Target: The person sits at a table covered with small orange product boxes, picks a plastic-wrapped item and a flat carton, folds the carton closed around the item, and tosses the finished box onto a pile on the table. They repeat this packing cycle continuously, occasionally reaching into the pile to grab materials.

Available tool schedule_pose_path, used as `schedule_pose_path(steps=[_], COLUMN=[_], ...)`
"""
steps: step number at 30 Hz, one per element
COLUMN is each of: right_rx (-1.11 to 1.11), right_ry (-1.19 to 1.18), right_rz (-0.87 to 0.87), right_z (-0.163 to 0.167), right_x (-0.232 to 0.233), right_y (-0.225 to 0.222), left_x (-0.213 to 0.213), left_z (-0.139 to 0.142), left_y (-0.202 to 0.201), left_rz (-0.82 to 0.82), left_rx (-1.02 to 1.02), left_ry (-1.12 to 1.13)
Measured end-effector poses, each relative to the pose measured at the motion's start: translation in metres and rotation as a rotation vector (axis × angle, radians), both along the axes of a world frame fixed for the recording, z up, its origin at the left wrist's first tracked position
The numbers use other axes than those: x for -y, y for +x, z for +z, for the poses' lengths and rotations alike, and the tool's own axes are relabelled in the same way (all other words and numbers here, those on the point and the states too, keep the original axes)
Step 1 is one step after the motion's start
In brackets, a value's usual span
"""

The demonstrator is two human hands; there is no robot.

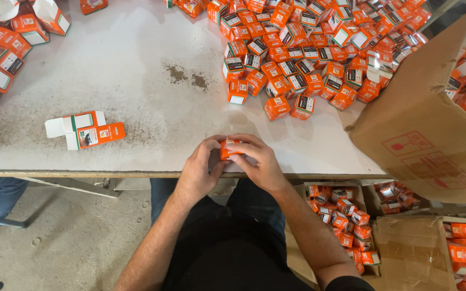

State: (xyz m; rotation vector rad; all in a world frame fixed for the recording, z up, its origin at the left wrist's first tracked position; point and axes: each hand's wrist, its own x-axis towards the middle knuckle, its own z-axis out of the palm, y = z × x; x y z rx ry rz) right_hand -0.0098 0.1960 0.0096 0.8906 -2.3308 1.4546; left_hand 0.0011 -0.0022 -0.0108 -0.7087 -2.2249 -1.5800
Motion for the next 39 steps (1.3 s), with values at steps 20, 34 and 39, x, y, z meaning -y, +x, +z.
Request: schedule_pose_path(steps=[20, 34, 39], right_rx=[-0.567, -0.357, -0.36], right_ry=[0.69, 0.431, 0.467], right_rz=[-0.595, -0.539, -0.527], right_z=[0.037, -0.005, -0.014], right_x=[-0.017, -0.002, -0.005], right_y=[-0.029, 0.011, 0.005], left_x=[0.089, 0.23, 0.225], left_z=[0.041, 0.05, 0.056], left_y=[-0.11, -0.324, -0.35], left_rz=[0.274, 1.007, 0.684], left_rx=[-0.364, 0.129, -0.14], left_ry=[-0.655, -0.413, -0.418])
